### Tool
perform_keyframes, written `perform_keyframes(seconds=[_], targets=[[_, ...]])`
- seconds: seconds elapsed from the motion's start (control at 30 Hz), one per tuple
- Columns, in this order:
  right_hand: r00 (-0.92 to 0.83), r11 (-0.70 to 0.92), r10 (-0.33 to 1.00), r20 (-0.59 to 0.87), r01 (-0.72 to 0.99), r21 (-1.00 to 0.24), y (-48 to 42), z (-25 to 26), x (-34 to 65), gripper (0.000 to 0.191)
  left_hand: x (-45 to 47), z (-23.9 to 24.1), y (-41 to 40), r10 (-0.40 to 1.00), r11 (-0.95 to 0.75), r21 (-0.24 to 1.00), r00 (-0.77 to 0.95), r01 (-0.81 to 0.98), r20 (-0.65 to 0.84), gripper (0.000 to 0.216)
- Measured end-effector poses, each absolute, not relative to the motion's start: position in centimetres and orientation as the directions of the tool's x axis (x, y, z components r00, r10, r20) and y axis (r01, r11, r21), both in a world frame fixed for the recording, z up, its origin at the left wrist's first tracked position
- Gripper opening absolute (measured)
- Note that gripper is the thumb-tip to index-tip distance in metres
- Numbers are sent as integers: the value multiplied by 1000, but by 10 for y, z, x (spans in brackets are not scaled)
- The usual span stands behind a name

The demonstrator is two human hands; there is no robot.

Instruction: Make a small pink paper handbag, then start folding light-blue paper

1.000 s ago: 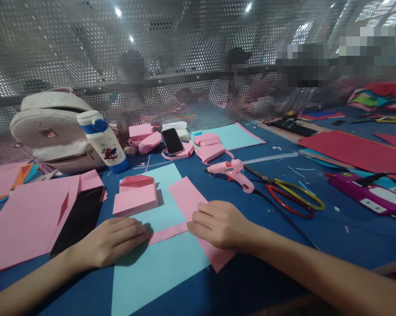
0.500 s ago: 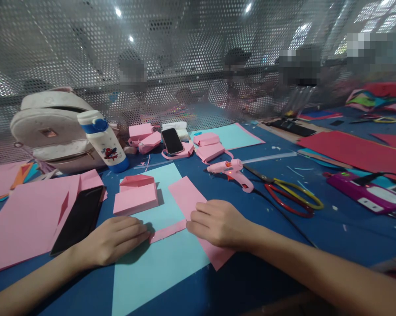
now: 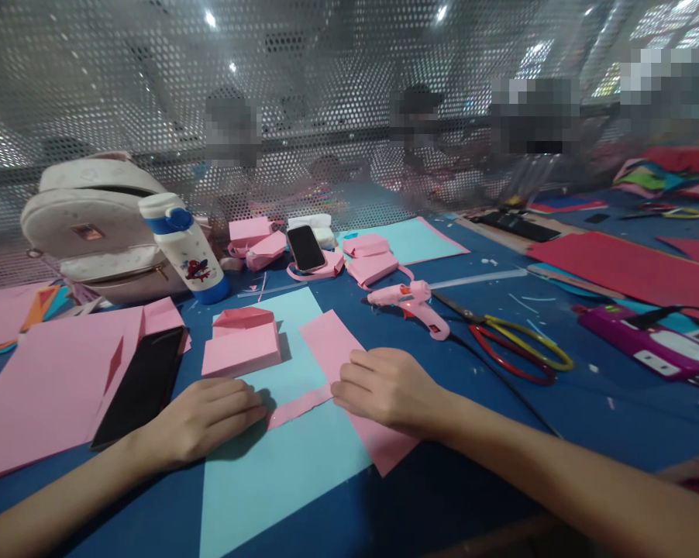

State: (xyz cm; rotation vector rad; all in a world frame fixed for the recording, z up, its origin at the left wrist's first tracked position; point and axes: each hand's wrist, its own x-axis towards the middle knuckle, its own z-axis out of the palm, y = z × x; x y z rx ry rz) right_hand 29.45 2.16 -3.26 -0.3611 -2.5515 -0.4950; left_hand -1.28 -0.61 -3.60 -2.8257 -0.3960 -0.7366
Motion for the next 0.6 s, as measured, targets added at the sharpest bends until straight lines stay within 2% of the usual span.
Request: perform_keyframes(seconds=[0.6], targets=[[-832,898,182,523,358,255,21,-34,296,16,-8,-33,-8,186,-943,-156,856,293,483,22]])
